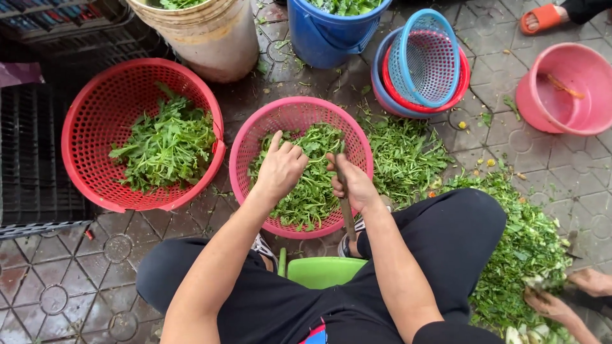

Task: Sorting leafy green vegetables by hand and using a small knife to trim stems while moving them between plastic baskets.

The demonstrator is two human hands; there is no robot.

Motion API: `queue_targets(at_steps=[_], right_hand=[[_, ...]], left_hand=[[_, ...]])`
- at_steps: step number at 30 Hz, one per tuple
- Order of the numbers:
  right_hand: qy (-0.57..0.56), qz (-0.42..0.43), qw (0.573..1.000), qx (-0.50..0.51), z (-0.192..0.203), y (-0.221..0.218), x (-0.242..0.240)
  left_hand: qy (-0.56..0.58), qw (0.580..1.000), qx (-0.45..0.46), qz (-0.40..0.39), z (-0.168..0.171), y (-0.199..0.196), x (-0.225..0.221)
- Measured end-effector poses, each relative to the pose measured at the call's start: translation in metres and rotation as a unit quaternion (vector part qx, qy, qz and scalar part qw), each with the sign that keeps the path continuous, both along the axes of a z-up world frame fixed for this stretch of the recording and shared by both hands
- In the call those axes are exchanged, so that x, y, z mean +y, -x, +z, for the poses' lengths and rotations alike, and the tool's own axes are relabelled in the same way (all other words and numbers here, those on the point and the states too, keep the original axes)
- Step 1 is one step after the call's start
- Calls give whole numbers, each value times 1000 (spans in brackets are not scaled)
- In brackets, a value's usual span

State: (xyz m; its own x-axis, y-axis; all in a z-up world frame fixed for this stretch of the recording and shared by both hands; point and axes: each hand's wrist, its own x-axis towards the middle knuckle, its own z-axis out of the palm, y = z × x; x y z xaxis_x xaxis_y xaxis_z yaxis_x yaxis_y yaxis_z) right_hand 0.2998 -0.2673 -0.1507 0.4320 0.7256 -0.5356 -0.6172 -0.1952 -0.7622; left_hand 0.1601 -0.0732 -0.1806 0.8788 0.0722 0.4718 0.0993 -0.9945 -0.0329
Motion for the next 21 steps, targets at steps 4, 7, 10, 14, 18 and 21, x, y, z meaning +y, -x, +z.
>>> queue_targets(at_steps=[4, 7, 10, 14, 18, 21], right_hand=[[-41, -20, 999, -26, -35, 11, 5], [-27, -162, 983, -79, -15, 7, 6], [-28, -384, 922, 48, -27, -23, -5], [-36, -314, 949, 13, -40, -31, -19], [-56, -92, 965, -240, -37, 3, -2], [-64, -42, 950, -302, -5, 15, -1]], left_hand=[[-7, 999, -7, -45, 8, -5, -13], [113, 992, 46, -24, 1, -5, -24], [434, 881, 180, 49, 19, -8, -32], [600, 782, 152, 76, 56, -10, -43], [677, 716, 145, 90, 84, 0, -45], [679, 712, 151, 95, 70, 12, -37]])
